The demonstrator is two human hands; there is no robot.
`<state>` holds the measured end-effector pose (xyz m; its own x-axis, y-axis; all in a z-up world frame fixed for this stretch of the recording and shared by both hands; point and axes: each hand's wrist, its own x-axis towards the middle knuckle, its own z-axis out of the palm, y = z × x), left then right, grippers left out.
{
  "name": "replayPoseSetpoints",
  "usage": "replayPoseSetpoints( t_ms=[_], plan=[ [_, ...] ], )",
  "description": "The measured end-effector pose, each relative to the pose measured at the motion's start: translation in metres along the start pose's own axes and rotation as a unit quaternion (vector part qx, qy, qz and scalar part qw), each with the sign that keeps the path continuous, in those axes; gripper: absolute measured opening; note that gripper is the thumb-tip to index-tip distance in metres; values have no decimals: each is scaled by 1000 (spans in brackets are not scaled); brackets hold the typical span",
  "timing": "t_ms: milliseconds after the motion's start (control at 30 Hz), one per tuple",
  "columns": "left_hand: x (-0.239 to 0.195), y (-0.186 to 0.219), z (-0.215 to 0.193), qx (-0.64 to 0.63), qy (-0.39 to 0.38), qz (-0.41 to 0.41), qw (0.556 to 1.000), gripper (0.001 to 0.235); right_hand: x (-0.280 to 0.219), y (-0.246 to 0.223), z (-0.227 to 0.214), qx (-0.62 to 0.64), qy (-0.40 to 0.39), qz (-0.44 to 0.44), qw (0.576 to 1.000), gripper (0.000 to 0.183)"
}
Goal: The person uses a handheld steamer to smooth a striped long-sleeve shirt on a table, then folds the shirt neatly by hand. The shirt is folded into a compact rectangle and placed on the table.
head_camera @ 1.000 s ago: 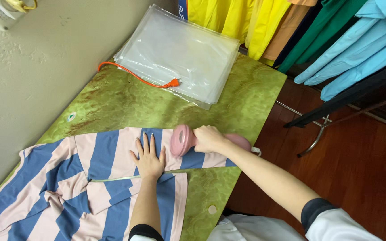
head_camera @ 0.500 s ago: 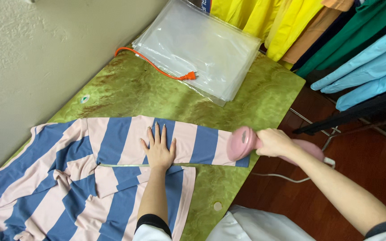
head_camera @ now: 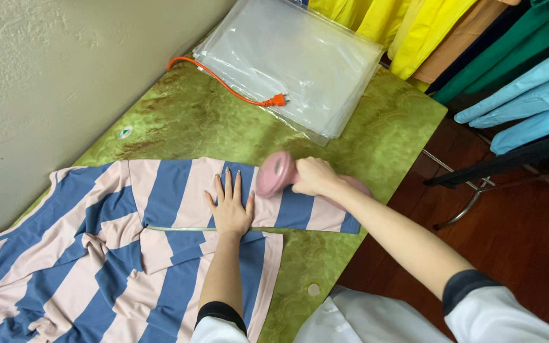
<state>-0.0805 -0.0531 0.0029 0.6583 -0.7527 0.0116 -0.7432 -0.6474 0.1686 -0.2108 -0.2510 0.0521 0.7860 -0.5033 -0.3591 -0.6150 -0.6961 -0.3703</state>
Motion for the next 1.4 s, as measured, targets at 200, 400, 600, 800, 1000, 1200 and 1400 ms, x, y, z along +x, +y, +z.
replayPoseSetpoints(
  t_ms=[200,400,600,800,1000,1200,1400],
  plan=[
    [1,-3,5,-20,-5,2,1000,62,-93,59,-37,71,-34,101,992,40],
    [1,-3,7,-8,9,4,1000,61,-147,128,-66,-1,-38,215,976,49],
    [1,-2,7,-5,10,3,1000,61,-132,117,-52,-25,-18,159,987,41],
    [-1,0,5,8,24,8,1000,61,-113,19,-44,4,-18,34,999,31],
    [-1,1,1,3,19,9,1000,61,-147,52,-32,73,-66,59,993,31],
    [-1,3,-1,5,5,1,1000,62,-206,146,-27,44,-56,180,981,43],
    [-2,4,-3,8,17,2,1000,62,-193,128,-58,-2,-35,159,987,41]
  ],
)
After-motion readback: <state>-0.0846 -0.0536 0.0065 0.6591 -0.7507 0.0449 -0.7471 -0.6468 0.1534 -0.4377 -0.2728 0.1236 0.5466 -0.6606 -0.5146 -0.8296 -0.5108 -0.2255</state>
